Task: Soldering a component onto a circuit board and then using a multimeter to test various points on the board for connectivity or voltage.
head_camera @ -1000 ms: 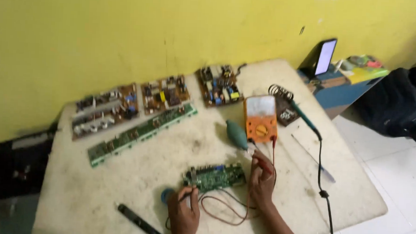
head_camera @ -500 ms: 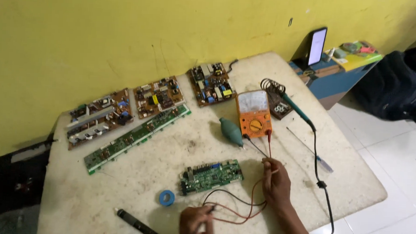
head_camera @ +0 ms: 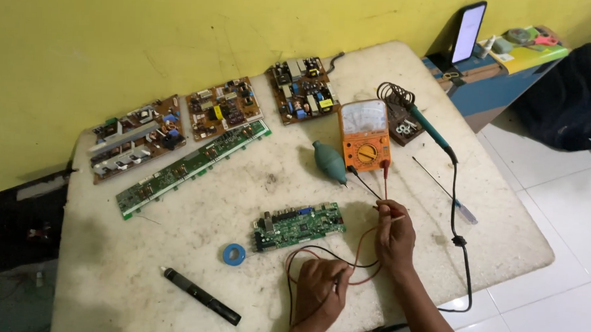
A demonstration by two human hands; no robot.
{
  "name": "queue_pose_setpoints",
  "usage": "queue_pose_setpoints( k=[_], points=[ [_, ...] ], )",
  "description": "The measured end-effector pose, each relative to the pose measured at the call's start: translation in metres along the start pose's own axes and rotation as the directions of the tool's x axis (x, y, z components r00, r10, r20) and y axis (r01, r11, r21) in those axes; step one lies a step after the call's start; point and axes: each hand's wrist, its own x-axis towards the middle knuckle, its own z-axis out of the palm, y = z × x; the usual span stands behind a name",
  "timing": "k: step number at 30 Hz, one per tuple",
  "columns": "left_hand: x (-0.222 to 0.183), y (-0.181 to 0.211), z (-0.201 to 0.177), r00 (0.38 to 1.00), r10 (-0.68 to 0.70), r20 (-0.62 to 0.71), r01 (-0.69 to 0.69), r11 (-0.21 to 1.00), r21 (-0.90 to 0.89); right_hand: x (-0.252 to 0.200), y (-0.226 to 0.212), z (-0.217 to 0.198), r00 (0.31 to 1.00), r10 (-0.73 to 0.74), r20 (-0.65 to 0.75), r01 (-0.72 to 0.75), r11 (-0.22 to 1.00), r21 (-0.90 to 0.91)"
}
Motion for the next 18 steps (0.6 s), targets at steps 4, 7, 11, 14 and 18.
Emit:
queue_pose_setpoints(
  k=[4,7,11,14,18],
  points=[
    [0.003,0.002,-0.002,0.998,-0.065,0.014,0.065,0.997,0.035,-0.002,0.0,-0.003,0.987,-0.137,-0.079,0.144,0.985,0.091],
    [-0.011,0.01,-0.004,0.997,-0.065,-0.05,0.066,0.998,0.019,-0.008,-0.007,-0.005,0.998,0.049,0.035,-0.046,0.996,-0.082],
    [-0.034,0.031,-0.019,0.98,-0.197,-0.036,0.197,0.98,-0.008,-0.002,-0.02,-0.004,0.992,0.03,0.126,-0.009,0.986,-0.166],
    [-0.051,0.055,-0.049,0.936,-0.303,0.179,0.321,0.943,-0.084,-0.005,-0.014,-0.007,0.996,-0.07,0.049,0.074,0.994,-0.086],
    [-0.068,0.103,-0.096,0.888,-0.378,0.263,0.44,0.863,-0.246,-0.007,-0.016,-0.004,0.996,0.072,0.045,-0.069,0.995,-0.068]
  ],
)
